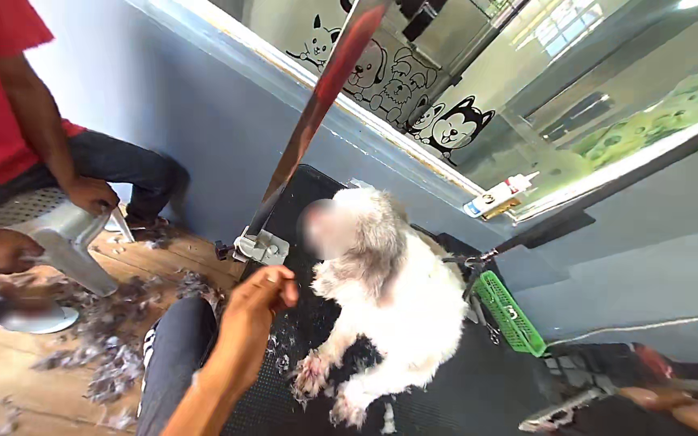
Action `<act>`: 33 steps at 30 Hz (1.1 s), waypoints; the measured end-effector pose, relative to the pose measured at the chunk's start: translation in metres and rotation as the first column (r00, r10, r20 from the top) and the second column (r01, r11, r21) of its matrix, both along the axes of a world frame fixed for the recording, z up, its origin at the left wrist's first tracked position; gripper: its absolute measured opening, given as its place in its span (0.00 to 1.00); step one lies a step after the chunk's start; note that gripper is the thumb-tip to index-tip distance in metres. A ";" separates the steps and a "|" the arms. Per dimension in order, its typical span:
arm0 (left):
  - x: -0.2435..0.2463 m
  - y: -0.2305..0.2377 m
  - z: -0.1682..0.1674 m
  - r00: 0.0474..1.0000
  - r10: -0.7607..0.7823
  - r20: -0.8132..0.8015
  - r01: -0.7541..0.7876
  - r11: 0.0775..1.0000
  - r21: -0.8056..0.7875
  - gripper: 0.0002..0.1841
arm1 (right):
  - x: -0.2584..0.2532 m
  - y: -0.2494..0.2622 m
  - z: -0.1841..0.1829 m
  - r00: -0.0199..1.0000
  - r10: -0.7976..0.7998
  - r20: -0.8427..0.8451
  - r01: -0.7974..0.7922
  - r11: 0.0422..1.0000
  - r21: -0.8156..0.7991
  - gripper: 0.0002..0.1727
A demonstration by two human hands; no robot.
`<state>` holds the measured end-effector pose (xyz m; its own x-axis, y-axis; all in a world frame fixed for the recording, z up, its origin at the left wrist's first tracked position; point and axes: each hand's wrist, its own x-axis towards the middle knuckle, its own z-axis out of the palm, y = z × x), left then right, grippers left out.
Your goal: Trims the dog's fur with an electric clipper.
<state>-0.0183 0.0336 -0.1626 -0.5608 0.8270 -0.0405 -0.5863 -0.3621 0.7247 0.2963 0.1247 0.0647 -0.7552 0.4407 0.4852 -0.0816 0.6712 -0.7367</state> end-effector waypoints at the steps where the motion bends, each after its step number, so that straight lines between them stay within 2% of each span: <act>1: 0.010 0.011 -0.010 0.999 -0.045 -0.018 0.044 0.998 -0.053 0.17 | -0.002 -0.003 -0.003 0.999 -0.014 -0.041 0.012 0.999 -0.033 0.34; 2: 0.019 0.022 -0.012 0.996 -0.087 -0.005 0.087 0.995 -0.048 0.19 | -0.006 -0.006 -0.007 0.995 -0.033 -0.094 0.027 0.997 -0.069 0.31; 4: 0.031 0.045 -0.002 0.983 -0.147 0.111 0.139 0.987 0.080 0.20 | -0.003 -0.009 -0.019 0.977 -0.075 -0.198 0.053 0.992 -0.113 0.29; 6: 0.037 0.060 0.012 0.945 -0.212 0.249 0.161 0.964 0.209 0.16 | 0.011 -0.009 -0.037 0.938 -0.131 -0.319 0.082 0.983 -0.161 0.28; 9: 0.041 0.064 0.026 0.888 -0.277 0.366 0.170 0.939 0.298 0.11 | 0.020 -0.010 -0.054 0.861 -0.175 -0.477 -0.007 0.935 -0.356 0.27; 11: 0.041 0.060 0.031 0.885 -0.270 0.379 0.150 0.936 0.318 0.09 | 0.022 -0.014 -0.062 0.817 -0.229 -0.530 -0.021 0.905 -0.425 0.26; 14: 0.034 0.051 0.039 0.939 -0.198 0.280 0.101 0.940 0.326 0.07 | 0.013 -0.026 -0.067 0.754 -0.344 -0.559 0.068 0.888 -0.454 0.25; 18: 0.026 0.039 0.048 0.991 -0.076 0.109 0.037 0.946 0.321 0.07 | -0.005 -0.031 -0.066 0.698 -0.379 -0.608 0.056 0.875 -0.481 0.26; 21: 0.024 0.032 0.054 0.999 -0.008 -0.050 0.025 0.940 0.340 0.08 | -0.026 -0.022 -0.065 0.705 -0.327 -0.629 0.098 0.924 -0.370 0.28; 26: 0.019 0.019 0.072 0.934 0.098 -0.343 0.042 0.925 0.378 0.08 | -0.071 -0.013 -0.055 0.721 -0.225 -0.656 0.162 0.974 -0.157 0.37; 30: 0.015 0.016 0.084 0.854 0.121 -0.506 0.092 0.922 0.375 0.06 | -0.071 -0.004 -0.049 0.740 -0.199 -0.642 0.125 0.979 -0.160 0.34; 33: 0.020 0.013 0.092 0.799 0.171 -0.577 0.069 0.927 0.370 0.07 | -0.061 0.001 -0.055 0.759 -0.159 -0.631 0.015 0.974 -0.227 0.33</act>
